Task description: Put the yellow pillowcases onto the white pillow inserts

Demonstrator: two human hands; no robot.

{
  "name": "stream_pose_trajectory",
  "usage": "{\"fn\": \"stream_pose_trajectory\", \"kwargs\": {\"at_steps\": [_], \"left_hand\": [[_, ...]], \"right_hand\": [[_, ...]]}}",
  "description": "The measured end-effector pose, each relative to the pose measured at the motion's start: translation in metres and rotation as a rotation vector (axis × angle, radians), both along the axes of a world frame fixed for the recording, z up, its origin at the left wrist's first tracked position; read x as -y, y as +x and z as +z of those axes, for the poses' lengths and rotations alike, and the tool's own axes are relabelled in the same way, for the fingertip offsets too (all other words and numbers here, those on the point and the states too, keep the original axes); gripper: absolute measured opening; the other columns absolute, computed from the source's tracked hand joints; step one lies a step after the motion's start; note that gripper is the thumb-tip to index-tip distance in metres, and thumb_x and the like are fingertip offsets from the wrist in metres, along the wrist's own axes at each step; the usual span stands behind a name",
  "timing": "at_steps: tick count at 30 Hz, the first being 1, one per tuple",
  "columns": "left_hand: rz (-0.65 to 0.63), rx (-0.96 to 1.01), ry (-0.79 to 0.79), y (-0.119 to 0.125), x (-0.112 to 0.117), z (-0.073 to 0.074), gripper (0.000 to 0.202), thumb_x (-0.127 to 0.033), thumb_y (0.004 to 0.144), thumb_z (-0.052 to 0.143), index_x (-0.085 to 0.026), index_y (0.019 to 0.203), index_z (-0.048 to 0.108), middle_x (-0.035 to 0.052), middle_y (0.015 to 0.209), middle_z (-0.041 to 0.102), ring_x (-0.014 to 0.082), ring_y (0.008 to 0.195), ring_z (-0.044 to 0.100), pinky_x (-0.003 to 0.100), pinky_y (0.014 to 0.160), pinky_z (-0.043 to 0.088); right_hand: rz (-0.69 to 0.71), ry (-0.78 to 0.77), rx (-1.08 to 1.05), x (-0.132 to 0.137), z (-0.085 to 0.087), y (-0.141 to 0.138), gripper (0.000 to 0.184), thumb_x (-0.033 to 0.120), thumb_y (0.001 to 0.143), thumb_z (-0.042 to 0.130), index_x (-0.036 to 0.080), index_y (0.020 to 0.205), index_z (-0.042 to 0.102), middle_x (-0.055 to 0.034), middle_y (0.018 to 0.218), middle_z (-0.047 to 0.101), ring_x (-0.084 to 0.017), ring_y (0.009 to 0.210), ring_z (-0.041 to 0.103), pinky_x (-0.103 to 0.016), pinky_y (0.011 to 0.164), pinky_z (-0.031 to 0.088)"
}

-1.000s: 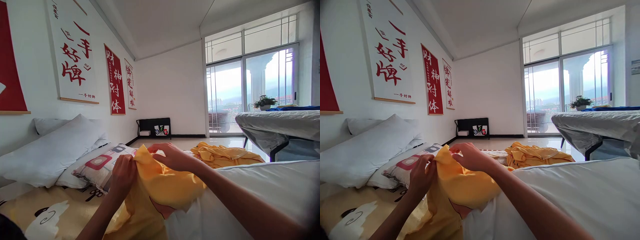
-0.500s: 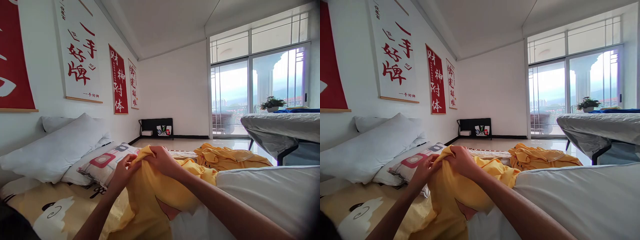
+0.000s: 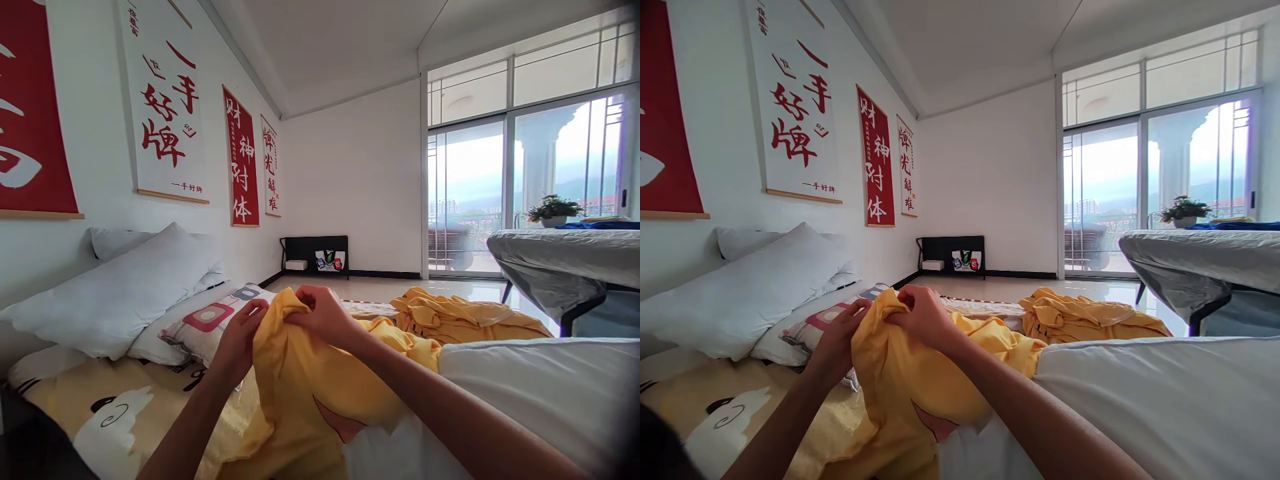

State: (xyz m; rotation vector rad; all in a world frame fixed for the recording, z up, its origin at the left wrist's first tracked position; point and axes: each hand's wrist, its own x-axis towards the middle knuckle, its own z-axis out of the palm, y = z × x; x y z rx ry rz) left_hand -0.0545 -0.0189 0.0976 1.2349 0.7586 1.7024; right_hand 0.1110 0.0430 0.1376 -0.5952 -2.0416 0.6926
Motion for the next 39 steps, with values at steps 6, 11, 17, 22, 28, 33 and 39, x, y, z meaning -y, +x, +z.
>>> {"fn": "stream_pose_trajectory", "kwargs": {"at_steps": [6,11,17,22,28,33,39], "left_hand": [[-0.028,-0.209,-0.07,0.004,-0.002,-0.005,0.039,-0.026,0.074,0.069,-0.02,0.112,0.061,0.0054,0.093,0.069,0.0189,0.079,0.062,0.024,0.063,0.046],[0.071,-0.341,0.073,0.005,-0.001,-0.011,0.03,-0.029,0.075,0.069,-0.021,0.104,0.064,0.0052,0.099,0.067,0.0193,0.088,0.06,0.026,0.073,0.047],[0.273,-0.441,0.185,0.017,-0.003,-0.01,0.024,-0.033,0.073,0.072,-0.02,0.092,0.065,0.0024,0.087,0.066,0.0153,0.077,0.056,0.025,0.071,0.046],[0.139,-0.423,0.139,0.018,0.001,-0.007,0.021,-0.031,0.074,0.072,-0.02,0.09,0.066,0.0005,0.082,0.064,0.015,0.077,0.056,0.023,0.069,0.045],[-0.178,-0.277,0.019,0.008,0.003,-0.009,0.028,-0.04,0.079,0.069,-0.021,0.099,0.065,0.0019,0.09,0.066,0.0154,0.078,0.06,0.025,0.07,0.047],[-0.2,-0.126,-0.046,-0.001,-0.004,-0.018,0.025,-0.039,0.076,0.072,-0.02,0.091,0.065,0.0015,0.083,0.066,0.0136,0.07,0.061,0.022,0.06,0.046],[-0.189,0.076,-0.053,0.0,-0.002,-0.019,0.029,-0.032,0.063,0.083,-0.02,0.077,0.06,-0.0029,0.069,0.061,0.0106,0.06,0.056,0.02,0.056,0.046]], "right_hand": [[0.032,-0.119,-0.025,0.0,0.0,0.009,0.021,0.036,0.065,0.067,0.017,0.074,0.066,0.0007,0.069,0.061,-0.014,0.065,0.051,-0.024,0.057,0.037],[0.023,-0.124,-0.071,0.002,0.001,0.011,0.02,0.036,0.065,0.066,0.016,0.069,0.067,0.0003,0.065,0.06,-0.013,0.064,0.051,-0.024,0.056,0.037],[0.013,-0.041,-0.124,0.006,-0.002,0.007,0.011,0.025,0.06,0.066,0.017,0.057,0.059,0.0038,0.056,0.054,-0.01,0.057,0.045,-0.021,0.051,0.033],[0.114,0.053,-0.014,0.005,0.003,0.017,0.012,0.018,0.068,0.059,0.018,0.07,0.07,0.0012,0.067,0.065,-0.012,0.066,0.055,-0.022,0.061,0.04],[0.051,0.16,0.114,0.005,0.009,0.033,0.018,0.023,0.077,0.056,0.019,0.075,0.073,-0.0001,0.07,0.068,-0.013,0.067,0.056,-0.022,0.062,0.04],[0.02,0.245,0.165,0.006,0.009,0.036,0.016,0.022,0.079,0.058,0.018,0.074,0.072,0.001,0.067,0.066,-0.011,0.065,0.053,-0.021,0.063,0.037],[0.004,0.301,0.236,0.006,0.007,0.04,0.018,0.026,0.081,0.062,0.018,0.065,0.068,0.0056,0.057,0.053,-0.008,0.058,0.041,-0.021,0.061,0.032]]}}
